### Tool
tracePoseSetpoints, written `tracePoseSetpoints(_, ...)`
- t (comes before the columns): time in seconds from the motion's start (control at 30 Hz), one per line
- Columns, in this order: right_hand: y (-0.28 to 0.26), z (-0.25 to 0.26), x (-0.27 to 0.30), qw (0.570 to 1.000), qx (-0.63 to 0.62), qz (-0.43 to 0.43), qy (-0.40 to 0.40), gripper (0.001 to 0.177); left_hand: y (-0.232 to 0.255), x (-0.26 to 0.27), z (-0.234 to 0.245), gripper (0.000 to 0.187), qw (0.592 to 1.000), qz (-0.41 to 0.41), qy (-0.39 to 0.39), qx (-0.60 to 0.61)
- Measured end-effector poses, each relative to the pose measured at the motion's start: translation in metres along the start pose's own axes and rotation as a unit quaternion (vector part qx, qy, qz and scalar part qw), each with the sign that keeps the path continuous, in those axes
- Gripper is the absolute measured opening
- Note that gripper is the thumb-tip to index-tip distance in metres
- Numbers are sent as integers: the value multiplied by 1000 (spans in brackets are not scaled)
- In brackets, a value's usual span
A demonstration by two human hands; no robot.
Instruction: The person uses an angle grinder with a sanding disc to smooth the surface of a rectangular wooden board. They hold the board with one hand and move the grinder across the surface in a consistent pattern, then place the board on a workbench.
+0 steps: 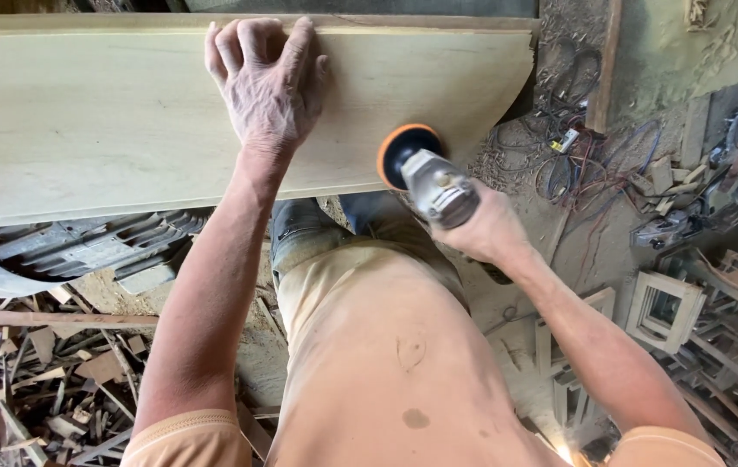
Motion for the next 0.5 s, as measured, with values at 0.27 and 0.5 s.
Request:
tracePoseSetpoints(0.27, 46, 70, -35, 996, -45, -5, 74, 34, 0, -4, -6, 33, 998, -33, 15, -47)
tracePoseSetpoints(0.5, 34, 120, -58, 995, -62, 43, 65, 34, 10, -10, 9, 25, 998, -32, 45, -18)
Point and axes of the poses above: each hand's wrist, its own x-axis away from the middle knuckle, its own z-axis out of the back of the hand, y = z × x, the point moved 1 cm from there along -x, towards the middle knuckle, and after that the axes turned 12 degrees about -x, right-handed, at the moved point
